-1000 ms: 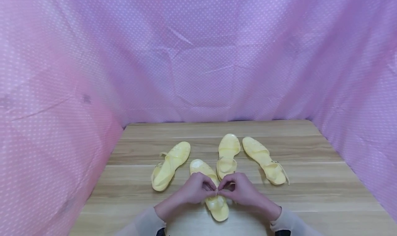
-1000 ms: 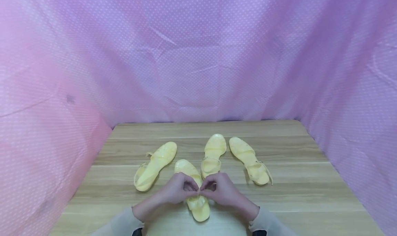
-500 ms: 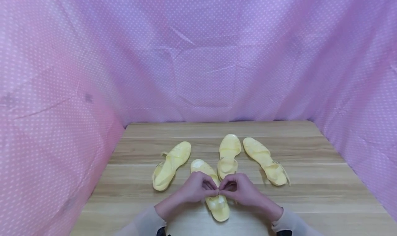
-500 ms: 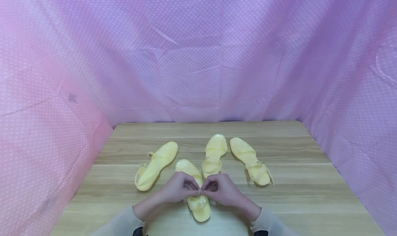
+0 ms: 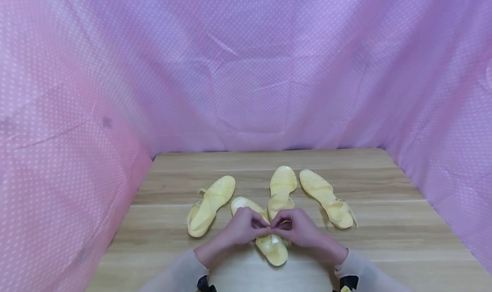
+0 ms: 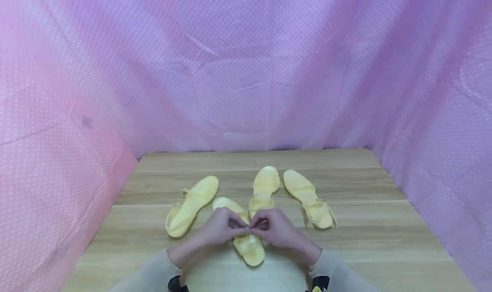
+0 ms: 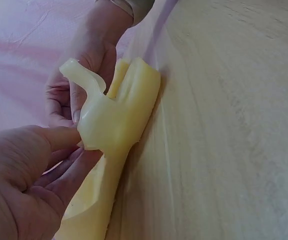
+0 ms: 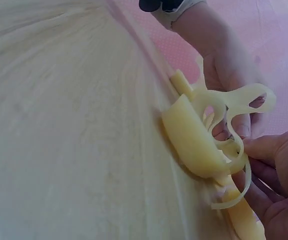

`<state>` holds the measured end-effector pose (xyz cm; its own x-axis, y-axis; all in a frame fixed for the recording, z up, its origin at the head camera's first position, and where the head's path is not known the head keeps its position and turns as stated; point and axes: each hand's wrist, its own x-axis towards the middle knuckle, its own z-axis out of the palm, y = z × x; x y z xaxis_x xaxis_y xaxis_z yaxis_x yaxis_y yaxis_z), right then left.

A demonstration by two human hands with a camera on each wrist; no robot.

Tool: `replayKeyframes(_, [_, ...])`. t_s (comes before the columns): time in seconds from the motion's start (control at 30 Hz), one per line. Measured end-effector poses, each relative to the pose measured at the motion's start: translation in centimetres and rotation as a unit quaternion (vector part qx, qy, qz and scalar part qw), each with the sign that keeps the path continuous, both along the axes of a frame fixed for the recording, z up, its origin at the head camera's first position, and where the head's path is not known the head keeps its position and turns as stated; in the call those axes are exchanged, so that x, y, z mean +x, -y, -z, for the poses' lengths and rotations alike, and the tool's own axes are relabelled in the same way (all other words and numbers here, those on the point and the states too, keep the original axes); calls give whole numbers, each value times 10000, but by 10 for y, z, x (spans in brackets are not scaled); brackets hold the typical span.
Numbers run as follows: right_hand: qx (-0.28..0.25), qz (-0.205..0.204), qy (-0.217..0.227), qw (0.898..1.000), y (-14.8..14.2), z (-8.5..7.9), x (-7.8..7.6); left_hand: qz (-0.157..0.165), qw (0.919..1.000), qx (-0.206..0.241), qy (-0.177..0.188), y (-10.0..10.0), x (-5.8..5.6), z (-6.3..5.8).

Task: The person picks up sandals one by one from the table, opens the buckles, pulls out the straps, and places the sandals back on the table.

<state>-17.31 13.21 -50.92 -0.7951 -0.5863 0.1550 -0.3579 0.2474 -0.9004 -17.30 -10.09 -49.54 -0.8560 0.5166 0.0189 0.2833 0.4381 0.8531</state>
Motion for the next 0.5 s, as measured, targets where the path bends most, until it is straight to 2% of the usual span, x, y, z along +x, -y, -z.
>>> replayKeyframes(0.13, [41,-21,-18,10000,1,4,2,58,9999,-45,121,3,3,4])
replayKeyframes(0.33, [78,21,-319,9995,3,4,8,2,9993,150,353,9,10,6])
replayKeyframes(0.5, [-15,46,-346,9994,5,8,10,98,9988,205,428,8,7,3])
